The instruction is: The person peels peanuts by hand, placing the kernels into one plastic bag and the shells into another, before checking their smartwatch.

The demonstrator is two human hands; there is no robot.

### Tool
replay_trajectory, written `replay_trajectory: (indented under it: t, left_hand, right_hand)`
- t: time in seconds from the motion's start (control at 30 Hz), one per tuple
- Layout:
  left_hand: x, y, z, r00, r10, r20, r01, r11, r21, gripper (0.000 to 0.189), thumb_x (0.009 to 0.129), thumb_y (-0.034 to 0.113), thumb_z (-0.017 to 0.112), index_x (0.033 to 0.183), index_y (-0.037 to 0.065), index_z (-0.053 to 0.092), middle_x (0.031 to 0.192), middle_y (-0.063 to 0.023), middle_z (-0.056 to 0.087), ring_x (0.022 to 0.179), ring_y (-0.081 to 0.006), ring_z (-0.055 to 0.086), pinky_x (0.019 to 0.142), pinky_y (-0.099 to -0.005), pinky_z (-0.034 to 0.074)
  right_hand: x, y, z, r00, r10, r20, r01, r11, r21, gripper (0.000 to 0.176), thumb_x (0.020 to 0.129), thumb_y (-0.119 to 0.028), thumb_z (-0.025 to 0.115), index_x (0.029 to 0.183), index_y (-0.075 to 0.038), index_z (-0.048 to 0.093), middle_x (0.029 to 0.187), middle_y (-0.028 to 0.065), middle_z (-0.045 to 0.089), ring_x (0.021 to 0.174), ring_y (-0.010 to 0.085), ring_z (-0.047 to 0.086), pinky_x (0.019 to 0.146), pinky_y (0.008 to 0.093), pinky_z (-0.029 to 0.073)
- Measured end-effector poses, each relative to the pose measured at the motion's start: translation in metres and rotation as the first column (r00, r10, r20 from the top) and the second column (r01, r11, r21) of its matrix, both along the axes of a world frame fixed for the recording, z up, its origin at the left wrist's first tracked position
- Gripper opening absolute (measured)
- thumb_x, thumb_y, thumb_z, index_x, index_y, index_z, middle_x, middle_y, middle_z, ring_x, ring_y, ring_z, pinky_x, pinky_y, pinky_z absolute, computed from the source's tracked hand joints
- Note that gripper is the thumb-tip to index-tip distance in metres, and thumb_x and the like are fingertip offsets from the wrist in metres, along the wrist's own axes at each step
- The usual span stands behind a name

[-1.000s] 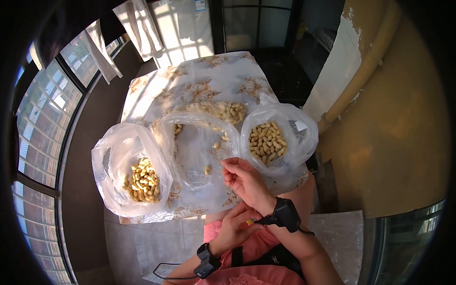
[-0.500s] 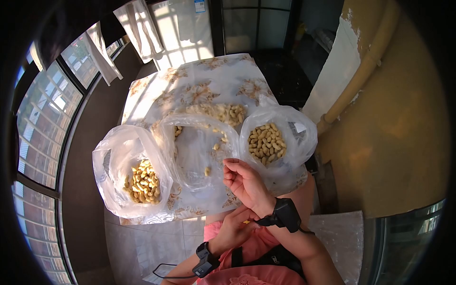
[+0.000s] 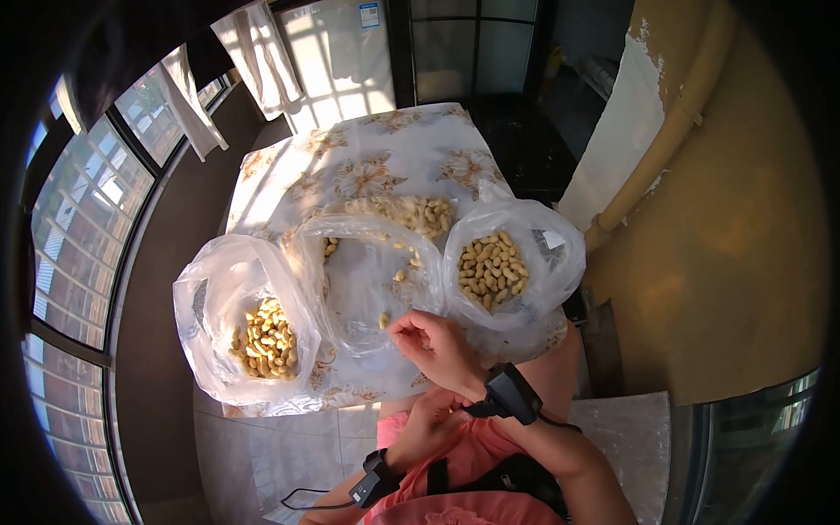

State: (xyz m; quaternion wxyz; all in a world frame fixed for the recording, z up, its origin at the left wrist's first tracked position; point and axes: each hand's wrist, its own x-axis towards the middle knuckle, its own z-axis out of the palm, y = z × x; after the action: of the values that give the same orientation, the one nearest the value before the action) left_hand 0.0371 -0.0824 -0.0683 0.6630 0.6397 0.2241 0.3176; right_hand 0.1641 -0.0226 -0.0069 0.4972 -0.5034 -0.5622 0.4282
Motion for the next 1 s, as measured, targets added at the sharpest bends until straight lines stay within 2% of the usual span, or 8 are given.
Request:
replay_trajectory:
  t: [0.13,0.27,0.37,0.47,0.57,0.67,0.73,1.0]
  left_hand:
    - [0.006,-0.004,-0.005,0.998,0.051,-0.045,-0.050,0.999,0.015,0.011,0.091,-0.002,0.066,0.102,-0.001,0.066,0.104,-0.0061,0.064,0.096,-0.0147,0.062,0.081,-0.0288,0.051]
    - [0.011,-0.003,-0.005,1.000,0.029,0.013,-0.027,0.997,-0.079,0.015,0.091,0.001,0.069,0.106,-0.001,0.066,0.102,-0.0050,0.067,0.093,-0.0131,0.063,0.081,-0.0279,0.050]
    - [0.011,-0.004,-0.019,0.998,0.066,0.014,-0.066,0.998,-0.010,0.017,0.092,0.003,0.070,0.108,-0.002,0.065,0.099,-0.0046,0.068,0.092,-0.0120,0.063,0.081,-0.0277,0.050]
    - [0.010,-0.005,-0.017,0.995,0.076,0.067,-0.068,0.992,-0.107,0.018,0.092,0.004,0.069,0.108,-0.003,0.065,0.098,-0.0053,0.070,0.092,-0.0112,0.063,0.082,-0.0273,0.050]
    - [0.002,-0.005,0.002,0.998,0.064,0.003,-0.063,0.983,-0.174,0.019,0.092,0.004,0.070,0.109,-0.002,0.065,0.097,-0.0060,0.070,0.090,-0.0119,0.064,0.080,-0.0269,0.051]
    - [-0.010,0.004,0.036,0.985,0.024,-0.169,-0.027,1.000,-0.015,0.018,0.090,0.008,0.073,0.104,0.000,0.067,0.095,-0.0103,0.066,0.083,-0.0203,0.065,0.076,-0.0308,0.052]
    - [-0.016,0.011,0.047,0.973,0.184,-0.139,-0.164,0.976,0.142,0.012,0.092,0.003,0.071,0.102,-0.001,0.067,0.094,-0.0064,0.070,0.083,-0.0115,0.066,0.072,-0.0255,0.052]
    - [-0.033,0.073,0.067,0.867,0.497,0.032,-0.491,0.844,0.217,0.008,0.092,0.007,0.071,0.095,0.000,0.068,0.084,-0.0071,0.066,0.068,-0.0132,0.063,0.062,-0.0260,0.050]
  right_hand:
    - [-0.005,0.001,0.012,0.956,0.063,-0.285,-0.103,0.987,-0.127,0.011,0.098,-0.004,0.062,0.107,0.000,0.065,0.090,0.0012,0.066,0.076,0.0078,0.061,0.069,0.0237,0.051]
    - [-0.005,0.002,0.019,0.904,0.102,-0.415,-0.156,0.983,-0.099,0.012,0.098,-0.007,0.063,0.108,0.000,0.064,0.091,0.0015,0.065,0.078,0.0079,0.061,0.070,0.0233,0.052]
    - [-0.006,0.000,0.020,0.925,0.104,-0.366,-0.166,0.976,-0.142,0.013,0.099,-0.007,0.062,0.110,0.000,0.064,0.089,0.0010,0.063,0.079,0.0079,0.060,0.069,0.0239,0.051]
    - [-0.005,-0.001,0.007,0.973,0.086,-0.213,-0.105,0.992,-0.077,0.013,0.097,-0.006,0.063,0.108,0.001,0.065,0.088,0.0018,0.065,0.078,0.0085,0.061,0.070,0.0250,0.052]
    - [-0.002,-0.001,0.002,0.999,0.026,-0.018,-0.026,0.999,0.022,0.012,0.094,-0.005,0.065,0.105,0.000,0.066,0.088,0.0041,0.067,0.077,0.0108,0.063,0.071,0.0267,0.053]
    - [0.001,-0.001,0.008,0.987,0.038,0.157,-0.059,0.990,0.131,0.010,0.093,-0.004,0.065,0.102,-0.001,0.067,0.090,0.0050,0.068,0.078,0.0123,0.065,0.070,0.0267,0.053]
    - [0.004,0.000,0.014,0.965,0.076,0.251,-0.113,0.984,0.137,0.011,0.091,-0.004,0.066,0.102,-0.003,0.068,0.090,0.0073,0.068,0.077,0.0164,0.066,0.070,0.0291,0.053]
    - [0.005,0.018,0.020,0.906,-0.165,0.389,0.019,0.935,0.354,0.010,0.087,-0.003,0.067,0.097,-0.004,0.063,0.085,0.0110,0.065,0.074,0.0315,0.066,0.063,0.0380,0.051]
